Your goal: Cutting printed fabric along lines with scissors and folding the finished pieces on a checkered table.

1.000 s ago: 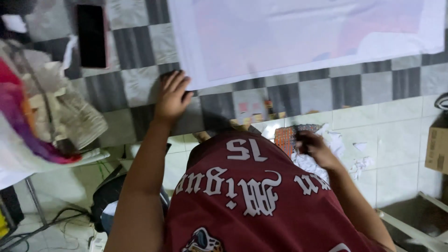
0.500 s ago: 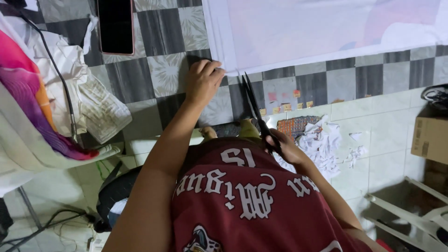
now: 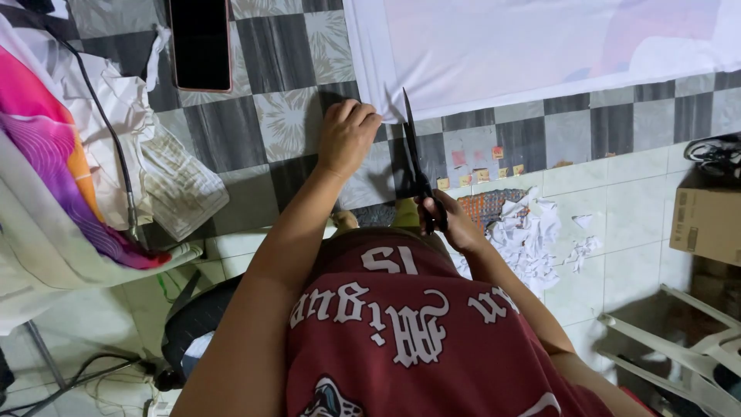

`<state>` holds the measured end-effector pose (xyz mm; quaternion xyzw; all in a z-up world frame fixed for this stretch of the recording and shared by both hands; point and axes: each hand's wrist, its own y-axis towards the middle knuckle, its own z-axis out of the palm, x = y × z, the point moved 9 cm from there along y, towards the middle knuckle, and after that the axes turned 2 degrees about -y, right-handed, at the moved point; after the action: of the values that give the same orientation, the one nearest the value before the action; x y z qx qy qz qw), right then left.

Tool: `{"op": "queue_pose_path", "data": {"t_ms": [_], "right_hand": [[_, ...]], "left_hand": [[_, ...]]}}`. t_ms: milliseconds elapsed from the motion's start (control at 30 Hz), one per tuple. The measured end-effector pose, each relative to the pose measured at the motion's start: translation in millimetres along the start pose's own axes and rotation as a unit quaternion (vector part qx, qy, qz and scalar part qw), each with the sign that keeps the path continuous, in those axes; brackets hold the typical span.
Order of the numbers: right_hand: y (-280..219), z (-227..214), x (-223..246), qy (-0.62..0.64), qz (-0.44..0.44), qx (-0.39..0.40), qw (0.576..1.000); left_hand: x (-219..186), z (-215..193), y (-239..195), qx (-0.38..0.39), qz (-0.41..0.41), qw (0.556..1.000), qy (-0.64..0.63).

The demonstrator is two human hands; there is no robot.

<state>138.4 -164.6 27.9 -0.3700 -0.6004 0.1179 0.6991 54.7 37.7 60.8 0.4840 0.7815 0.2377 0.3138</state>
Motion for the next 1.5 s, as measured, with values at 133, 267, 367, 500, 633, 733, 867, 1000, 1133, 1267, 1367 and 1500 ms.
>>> {"op": "queue_pose_path", "data": {"t_ms": [133, 267, 367, 500, 633, 733, 867, 1000, 1133, 1267, 1367, 1500], "right_hand": [[6.0, -1.1, -5.8, -0.026, -0.008, -0.011, 1.000], [12.9, -5.4, -17.9, -0.058, -0.019, -0.019, 0.998], [17.2, -8.7, -28.1, -0.070, -0.031, -0.023, 0.997], [15.7, -7.5, -30.3, -0.062, -0.035, -0.038, 0.997], [15.5, -3.5, -14.3, -0.075, -0.035, -0.023, 0.996], [13.1, 5.2, 10.7, -0.071, -0.025, -0.018, 0.997], [23.9, 10.7, 27.5, -0.077, -0.022, -0.009, 0.997], [28.9, 14.0, 40.8, -0.071, -0.013, -0.018, 0.997], [35.0, 13.4, 39.7, -0.050, 0.000, -0.025, 0.998], [34.3, 22.2, 55.1, -0.148, -0.017, -0.014, 0.989], [39.9, 19.5, 47.3, -0.127, -0.031, -0.016, 0.991], [55.5, 9.1, 26.8, -0.166, -0.069, -0.015, 0.984]], "left_hand": [[0.9, 0.8, -0.9, 0.008, -0.006, 1.000, -0.001], [1.8, 3.5, -2.7, 0.009, -0.001, 1.000, -0.006], [2.7, 6.8, -4.5, 0.009, -0.002, 1.000, -0.004], [3.1, 6.2, -4.0, 0.007, -0.003, 1.000, -0.005], [1.7, 4.2, -2.6, 0.004, 0.000, 1.000, -0.001], [2.5, 4.9, -2.6, 0.003, -0.003, 1.000, 0.003], [0.7, 1.2, -1.3, -0.010, 0.006, 1.000, 0.000], [-1.9, -11.1, 6.2, -0.011, 0.005, 1.000, -0.010], [-0.2, -9.9, 4.8, -0.008, -0.003, 1.000, -0.005], [1.3, -5.5, 2.9, -0.008, -0.005, 1.000, -0.015], [0.6, -5.0, 3.2, -0.004, -0.008, 1.000, -0.011], [1.5, -2.5, 2.6, 0.001, -0.009, 1.000, -0.010]]}}
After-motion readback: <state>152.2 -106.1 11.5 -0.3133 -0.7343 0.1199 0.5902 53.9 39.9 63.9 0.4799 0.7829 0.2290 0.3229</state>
